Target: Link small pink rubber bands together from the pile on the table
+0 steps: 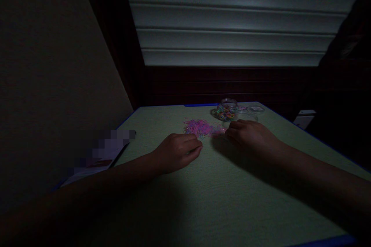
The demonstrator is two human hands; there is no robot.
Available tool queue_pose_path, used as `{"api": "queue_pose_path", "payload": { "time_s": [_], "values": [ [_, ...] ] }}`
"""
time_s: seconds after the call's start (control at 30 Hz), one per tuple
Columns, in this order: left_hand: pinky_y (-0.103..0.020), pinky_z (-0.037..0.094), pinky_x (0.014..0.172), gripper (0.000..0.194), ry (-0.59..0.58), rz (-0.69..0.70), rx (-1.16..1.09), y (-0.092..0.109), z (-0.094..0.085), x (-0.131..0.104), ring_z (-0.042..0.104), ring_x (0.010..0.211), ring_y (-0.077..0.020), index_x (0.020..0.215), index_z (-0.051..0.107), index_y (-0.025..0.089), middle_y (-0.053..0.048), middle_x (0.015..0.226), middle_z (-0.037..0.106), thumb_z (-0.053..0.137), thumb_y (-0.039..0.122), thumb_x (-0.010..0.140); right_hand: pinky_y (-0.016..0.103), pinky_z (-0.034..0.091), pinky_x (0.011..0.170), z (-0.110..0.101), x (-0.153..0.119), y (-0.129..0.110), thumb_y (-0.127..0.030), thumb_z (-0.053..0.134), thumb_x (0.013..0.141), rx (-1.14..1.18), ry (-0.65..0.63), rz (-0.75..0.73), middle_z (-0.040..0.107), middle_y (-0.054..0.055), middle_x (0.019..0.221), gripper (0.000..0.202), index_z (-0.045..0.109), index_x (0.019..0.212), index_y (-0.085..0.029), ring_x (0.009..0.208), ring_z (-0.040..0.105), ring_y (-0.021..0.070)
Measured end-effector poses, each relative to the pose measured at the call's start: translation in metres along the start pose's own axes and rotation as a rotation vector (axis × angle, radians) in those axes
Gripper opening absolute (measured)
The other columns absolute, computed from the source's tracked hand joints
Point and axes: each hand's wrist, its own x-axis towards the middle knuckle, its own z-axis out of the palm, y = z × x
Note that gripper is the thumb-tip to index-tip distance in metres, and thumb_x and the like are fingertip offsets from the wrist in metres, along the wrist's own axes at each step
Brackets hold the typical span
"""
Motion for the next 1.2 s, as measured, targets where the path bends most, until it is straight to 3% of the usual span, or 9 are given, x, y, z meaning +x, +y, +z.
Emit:
{"api": "queue_pose_path", "payload": {
  "time_s": [0.13,0.3,0.63,0.87,1.2],
  "values": [
    [-0.019,0.040,0.059,0.020,-0.006,-0.010,-0.002,0.000,0.001,-0.001,0.053,0.065,-0.0090,0.083,0.059,0.015,-0.002,0.072,0.057,0.039,0.021,0.083,0.023,0.033,0.054,0.011,-0.003,0.001,-0.025,0.042,0.082,0.191,-0.105,0.042,0.061,0.007,0.073,0.023,0.062,0.072,-0.017,0.061,0.054,0.0128],
    [-0.020,0.039,0.059,0.019,-0.008,-0.011,-0.012,-0.001,0.002,-0.001,0.053,0.066,-0.0092,0.085,0.058,0.015,-0.002,0.073,0.057,0.040,0.021,0.083,0.022,0.031,0.050,0.015,-0.004,0.001,-0.023,0.043,0.080,0.195,-0.141,0.068,0.061,0.005,0.072,0.020,0.061,0.074,-0.017,0.056,0.052,0.0108],
    [-0.021,0.040,0.059,0.020,-0.047,-0.027,-0.015,-0.001,0.001,-0.001,0.053,0.067,-0.0102,0.086,0.058,0.015,-0.002,0.074,0.057,0.039,0.021,0.084,0.024,0.029,0.050,0.024,-0.004,-0.004,-0.020,0.037,0.084,0.100,-0.062,0.050,0.059,0.006,0.074,0.024,0.059,0.078,-0.014,0.054,0.049,0.0109],
    [-0.021,0.039,0.059,0.020,-0.009,-0.017,-0.025,-0.001,0.002,0.000,0.052,0.066,-0.0094,0.084,0.058,0.014,-0.002,0.073,0.057,0.040,0.021,0.084,0.024,0.029,0.051,0.020,-0.001,-0.012,-0.017,0.037,0.084,0.067,0.040,0.052,0.054,0.004,0.075,0.017,0.053,0.079,-0.015,0.058,0.047,0.0116],
    [-0.020,0.039,0.058,0.019,0.027,-0.024,-0.024,0.000,0.002,0.000,0.053,0.067,-0.0095,0.087,0.057,0.014,-0.002,0.073,0.056,0.041,0.022,0.084,0.025,0.039,0.065,0.029,-0.002,-0.027,-0.016,0.039,0.084,0.156,0.206,-0.250,0.053,0.008,0.087,0.016,0.053,0.091,-0.012,0.075,0.048,0.0148]
  ]
}}
